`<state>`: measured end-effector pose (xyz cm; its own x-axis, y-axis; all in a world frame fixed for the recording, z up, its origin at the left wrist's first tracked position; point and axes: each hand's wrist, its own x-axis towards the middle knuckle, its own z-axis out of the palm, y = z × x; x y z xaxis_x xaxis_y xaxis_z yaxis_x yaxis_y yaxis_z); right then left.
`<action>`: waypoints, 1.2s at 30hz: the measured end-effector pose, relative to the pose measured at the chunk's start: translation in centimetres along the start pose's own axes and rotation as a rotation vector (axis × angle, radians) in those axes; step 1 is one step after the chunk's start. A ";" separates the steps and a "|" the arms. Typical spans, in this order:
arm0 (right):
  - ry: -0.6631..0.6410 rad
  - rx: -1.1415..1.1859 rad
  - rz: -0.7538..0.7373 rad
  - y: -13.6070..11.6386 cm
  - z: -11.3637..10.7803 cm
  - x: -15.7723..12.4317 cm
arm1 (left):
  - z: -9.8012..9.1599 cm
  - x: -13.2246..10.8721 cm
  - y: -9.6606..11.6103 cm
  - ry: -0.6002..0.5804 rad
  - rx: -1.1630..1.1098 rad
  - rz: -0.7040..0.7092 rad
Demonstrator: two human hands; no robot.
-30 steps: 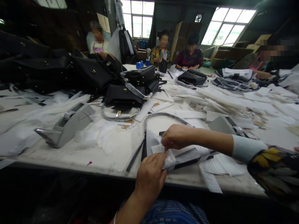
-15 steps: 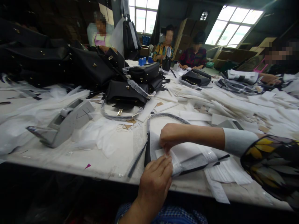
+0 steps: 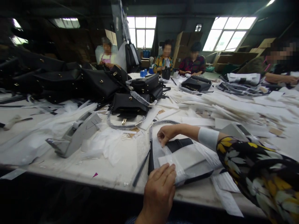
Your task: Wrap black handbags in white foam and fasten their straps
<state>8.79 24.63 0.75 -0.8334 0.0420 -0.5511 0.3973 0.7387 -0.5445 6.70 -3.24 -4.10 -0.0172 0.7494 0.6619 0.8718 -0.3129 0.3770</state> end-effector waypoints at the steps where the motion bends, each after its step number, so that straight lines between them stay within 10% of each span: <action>1: 0.022 0.006 0.007 0.2 -0.1 0.2 | 0.0 0.0 0.0 0.004 0.008 0.012; 9: 0.314 -0.069 -0.054 -1.3 1.4 -4.3 | 0.3 0.0 -0.1 0.053 0.064 0.060; 21: 0.021 0.018 0.045 -1.4 2.4 -3.1 | 0.6 -0.6 0.0 0.018 0.062 0.009; 36: 0.203 0.103 0.040 -1.5 3.6 -5.3 | 0.6 -0.8 0.0 0.028 0.089 0.053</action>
<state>13.98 20.94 2.20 -0.8725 0.2118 -0.4404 0.4597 0.6615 -0.5925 7.02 -3.49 -4.95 0.0178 0.7161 0.6978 0.9118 -0.2979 0.2825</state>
